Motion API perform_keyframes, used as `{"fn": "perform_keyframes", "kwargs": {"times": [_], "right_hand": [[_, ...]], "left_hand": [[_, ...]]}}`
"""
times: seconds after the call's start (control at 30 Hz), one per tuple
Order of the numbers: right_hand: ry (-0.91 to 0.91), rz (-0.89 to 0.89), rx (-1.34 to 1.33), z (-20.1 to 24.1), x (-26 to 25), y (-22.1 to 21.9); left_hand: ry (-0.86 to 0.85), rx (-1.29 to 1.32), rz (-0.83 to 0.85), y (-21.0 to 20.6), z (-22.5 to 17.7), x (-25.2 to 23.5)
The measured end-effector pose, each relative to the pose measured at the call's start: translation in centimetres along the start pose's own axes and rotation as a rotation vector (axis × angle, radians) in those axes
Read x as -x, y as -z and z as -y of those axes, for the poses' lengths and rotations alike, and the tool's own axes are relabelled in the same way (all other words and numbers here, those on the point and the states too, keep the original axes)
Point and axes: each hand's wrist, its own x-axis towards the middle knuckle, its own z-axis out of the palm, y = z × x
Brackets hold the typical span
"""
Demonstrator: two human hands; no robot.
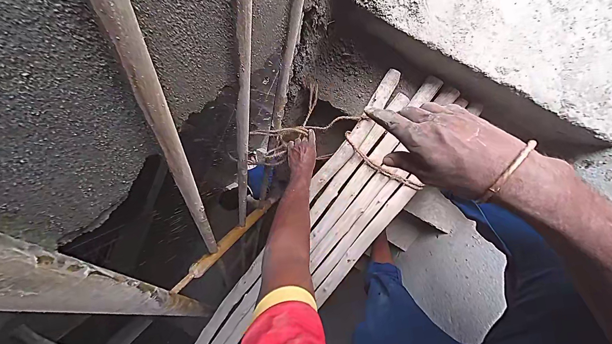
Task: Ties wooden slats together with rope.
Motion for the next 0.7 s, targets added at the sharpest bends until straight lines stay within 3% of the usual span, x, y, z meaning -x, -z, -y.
{"fn": "perform_keyframes", "kwargs": {"times": [0.17, 0.27, 0.4, 0.5, 0.57, 0.67, 0.7], "right_hand": [[-0.011, 0.030, -0.014, -1.2, 0.9, -1.0], [-0.025, 0.039, -0.003, -2.4, 1.7, -1.5], [-0.057, 0.008, 0.003, -3.4, 2.3, -1.4], [-0.057, 0.009, -0.014, -3.7, 2.2, -0.9], [-0.059, -0.019, -0.023, -4.0, 2.3, -0.9], [-0.046, -0.030, -0.029, -4.3, 2.3, -0.8], [-0.045, -0.023, -0.032, -4.2, 2.3, -0.8]], "left_hand": [[0.141, 0.339, 0.532, -5.0, -1.4, -0.7], [0.214, 0.500, 0.385, -7.7, 0.7, -0.1], [0.333, 0.393, 0.264, -6.6, 0.2, 0.0], [0.320, 0.414, 0.135, -5.4, -4.5, 0.9], [0.308, 0.567, 0.086, -5.1, -9.3, 2.7], [0.458, 1.106, 0.288, -10.1, -17.4, 6.1], [0.476, 1.278, 0.287, -11.8, -19.9, 8.2]]}}
